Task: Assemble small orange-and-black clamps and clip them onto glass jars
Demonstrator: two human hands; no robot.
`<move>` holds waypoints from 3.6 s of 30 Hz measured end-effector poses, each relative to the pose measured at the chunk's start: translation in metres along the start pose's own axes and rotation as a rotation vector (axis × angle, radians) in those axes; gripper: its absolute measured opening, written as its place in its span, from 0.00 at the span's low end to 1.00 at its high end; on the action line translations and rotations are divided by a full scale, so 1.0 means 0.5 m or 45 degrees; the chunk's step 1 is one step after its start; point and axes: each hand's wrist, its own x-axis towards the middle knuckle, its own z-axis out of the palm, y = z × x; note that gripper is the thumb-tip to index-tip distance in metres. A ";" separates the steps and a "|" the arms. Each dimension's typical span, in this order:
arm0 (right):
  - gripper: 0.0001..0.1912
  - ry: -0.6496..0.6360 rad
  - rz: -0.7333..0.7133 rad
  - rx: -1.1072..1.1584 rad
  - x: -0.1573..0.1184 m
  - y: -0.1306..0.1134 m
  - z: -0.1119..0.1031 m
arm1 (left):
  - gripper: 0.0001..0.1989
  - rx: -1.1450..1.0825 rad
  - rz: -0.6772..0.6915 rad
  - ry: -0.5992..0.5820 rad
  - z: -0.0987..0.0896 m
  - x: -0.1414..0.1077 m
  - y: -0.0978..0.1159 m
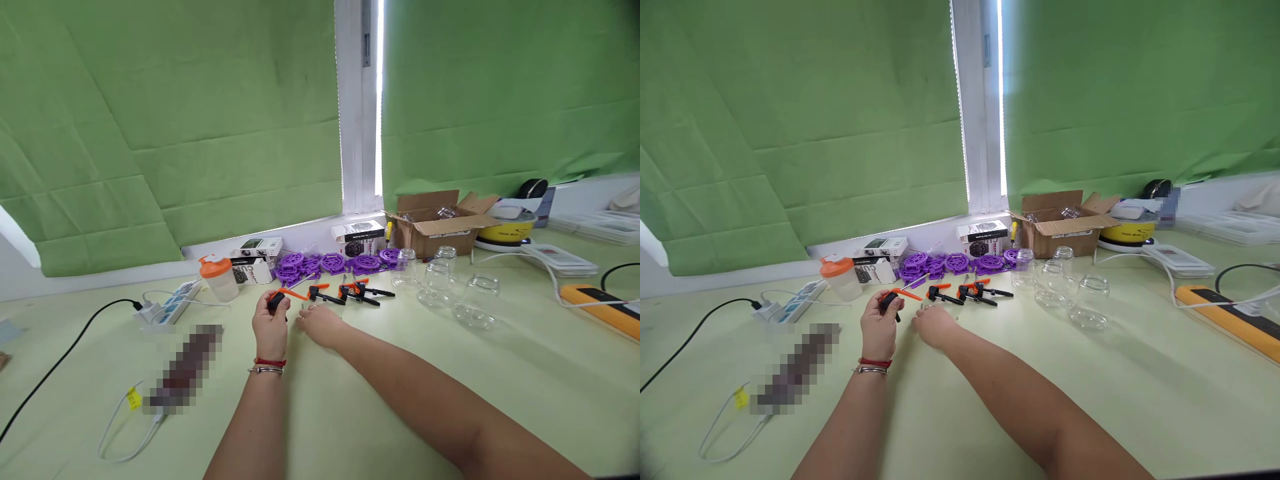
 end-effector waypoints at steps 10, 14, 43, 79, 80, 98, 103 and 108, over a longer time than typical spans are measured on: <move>0.09 -0.023 -0.515 -0.257 -0.032 -0.035 -0.012 | 0.21 0.046 0.035 -0.049 0.003 -0.008 0.015; 0.09 0.093 -0.629 -0.252 -0.058 -0.046 -0.011 | 0.20 0.032 0.012 -0.097 0.005 -0.012 0.020; 0.04 1.271 0.422 1.620 -0.129 0.068 -0.076 | 0.20 -0.151 -0.106 -0.732 0.068 -0.098 0.053; 0.17 0.322 -0.014 0.677 -0.154 0.065 -0.107 | 0.16 0.043 -0.230 -0.699 0.066 -0.094 0.055; 0.18 0.312 -0.039 0.644 -0.154 0.061 -0.107 | 0.16 0.052 -0.211 -0.709 0.066 -0.093 0.056; 0.17 0.116 0.628 0.775 -0.208 0.042 -0.020 | 0.17 0.183 -0.390 -0.566 0.044 -0.059 0.032; 0.15 0.060 0.674 0.599 -0.192 0.017 0.008 | 0.18 0.151 -0.461 -0.507 0.048 -0.063 0.036; 0.08 0.095 0.641 0.672 -0.194 0.040 0.014 | 0.19 0.091 -0.479 -0.505 0.048 -0.063 0.038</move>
